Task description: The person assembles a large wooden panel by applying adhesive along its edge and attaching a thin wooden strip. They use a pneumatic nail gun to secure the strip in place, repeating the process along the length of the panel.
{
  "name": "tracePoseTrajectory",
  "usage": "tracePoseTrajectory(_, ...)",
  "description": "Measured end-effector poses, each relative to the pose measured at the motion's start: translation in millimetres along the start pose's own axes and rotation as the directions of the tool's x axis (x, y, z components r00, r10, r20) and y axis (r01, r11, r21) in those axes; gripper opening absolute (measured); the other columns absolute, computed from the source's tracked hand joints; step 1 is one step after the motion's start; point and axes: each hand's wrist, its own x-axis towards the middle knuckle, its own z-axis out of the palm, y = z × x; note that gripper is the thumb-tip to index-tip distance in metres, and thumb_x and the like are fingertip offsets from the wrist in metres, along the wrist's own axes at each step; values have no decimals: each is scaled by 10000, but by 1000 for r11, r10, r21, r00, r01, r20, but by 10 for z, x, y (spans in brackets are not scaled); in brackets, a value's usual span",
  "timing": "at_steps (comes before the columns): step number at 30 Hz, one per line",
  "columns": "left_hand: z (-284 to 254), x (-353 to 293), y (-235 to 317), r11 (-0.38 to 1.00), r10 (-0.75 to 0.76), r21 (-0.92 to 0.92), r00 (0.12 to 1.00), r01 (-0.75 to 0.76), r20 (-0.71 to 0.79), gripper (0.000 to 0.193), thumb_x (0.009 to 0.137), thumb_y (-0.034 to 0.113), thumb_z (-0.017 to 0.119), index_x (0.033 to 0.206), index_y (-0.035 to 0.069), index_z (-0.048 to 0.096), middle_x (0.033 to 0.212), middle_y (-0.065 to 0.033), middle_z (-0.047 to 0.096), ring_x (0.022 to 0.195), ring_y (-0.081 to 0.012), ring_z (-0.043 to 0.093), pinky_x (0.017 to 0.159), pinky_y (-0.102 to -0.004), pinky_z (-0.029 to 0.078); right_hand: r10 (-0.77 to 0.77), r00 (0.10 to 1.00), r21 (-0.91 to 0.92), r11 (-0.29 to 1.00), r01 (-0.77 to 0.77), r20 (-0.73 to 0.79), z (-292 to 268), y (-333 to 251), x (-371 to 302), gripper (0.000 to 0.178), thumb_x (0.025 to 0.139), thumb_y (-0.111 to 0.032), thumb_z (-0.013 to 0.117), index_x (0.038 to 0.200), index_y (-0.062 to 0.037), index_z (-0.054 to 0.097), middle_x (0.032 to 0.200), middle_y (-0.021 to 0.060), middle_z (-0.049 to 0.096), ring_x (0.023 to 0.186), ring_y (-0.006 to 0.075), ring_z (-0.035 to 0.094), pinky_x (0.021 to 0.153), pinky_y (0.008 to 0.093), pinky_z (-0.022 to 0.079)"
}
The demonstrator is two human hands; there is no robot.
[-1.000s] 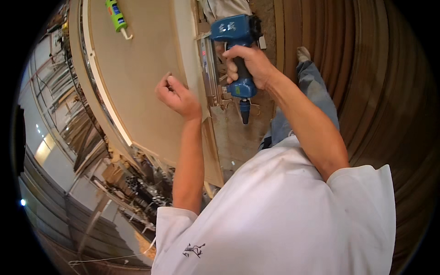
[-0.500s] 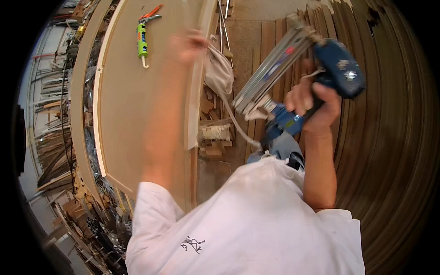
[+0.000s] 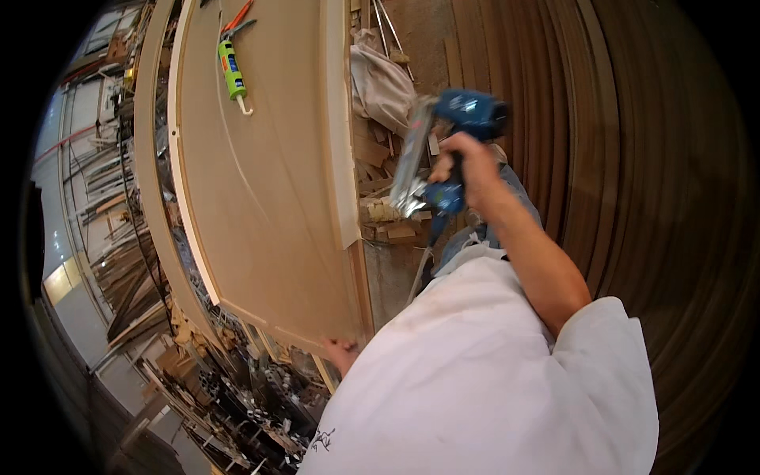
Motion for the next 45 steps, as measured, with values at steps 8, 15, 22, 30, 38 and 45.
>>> tracePoseTrajectory(8,1639,-396,438,357,744,780,661,-514,95,609,1051,407,584,1461,-30,473,1443,-278,483,1373,-438,412,1150,-544,327,249,944,-36,968,-247,218,332,532,174,313,899,-153,580,1165,10,610,628,40,513,539,189,520,675,398,544)
tracePoseTrajectory(15,3149,-312,794,58,624,365,319,-929,714,431,1109,328,444,1236,-32,644,1266,-198,625,1214,-403,519,1080,-495,387,278,932,-59,961,-272,235,330,585,433,308,902,-164,569,1155,9,600,612,37,498,532,190,511,673,390,534)
tracePoseTrajectory(22,3683,-225,929,-29,596,364,276,-931,754,461,1118,294,385,957,-48,650,962,-220,662,1011,-435,536,915,-527,421,303,926,-80,953,-293,226,277,588,514,279,905,-205,595,1100,-6,601,607,30,511,527,177,519,665,384,553)
tracePoseTrajectory(30,3951,-186,963,-70,637,359,235,-931,734,473,1112,290,405,882,-46,645,906,-224,658,969,-440,541,890,-540,420,297,926,-110,954,-279,232,213,668,481,317,923,-190,590,1163,17,598,616,38,518,541,186,538,677,391,554)
tracePoseTrajectory(38,4429,-46,1006,-108,651,374,219,-921,727,494,1108,298,415,866,-52,666,925,-228,683,998,-448,555,918,-547,425,323,916,-111,946,-305,236,131,703,529,311,921,-182,607,1153,25,596,619,53,532,545,185,546,690,392,553)
tracePoseTrajectory(45,4917,-231,1099,-15,630,440,333,-898,702,576,1113,370,396,852,-67,665,938,-252,689,1033,-447,564,944,-553,425,342,911,-56,939,-338,229,46,760,533,277,913,-179,623,1111,14,621,619,60,551,535,189,553,679,398,557)
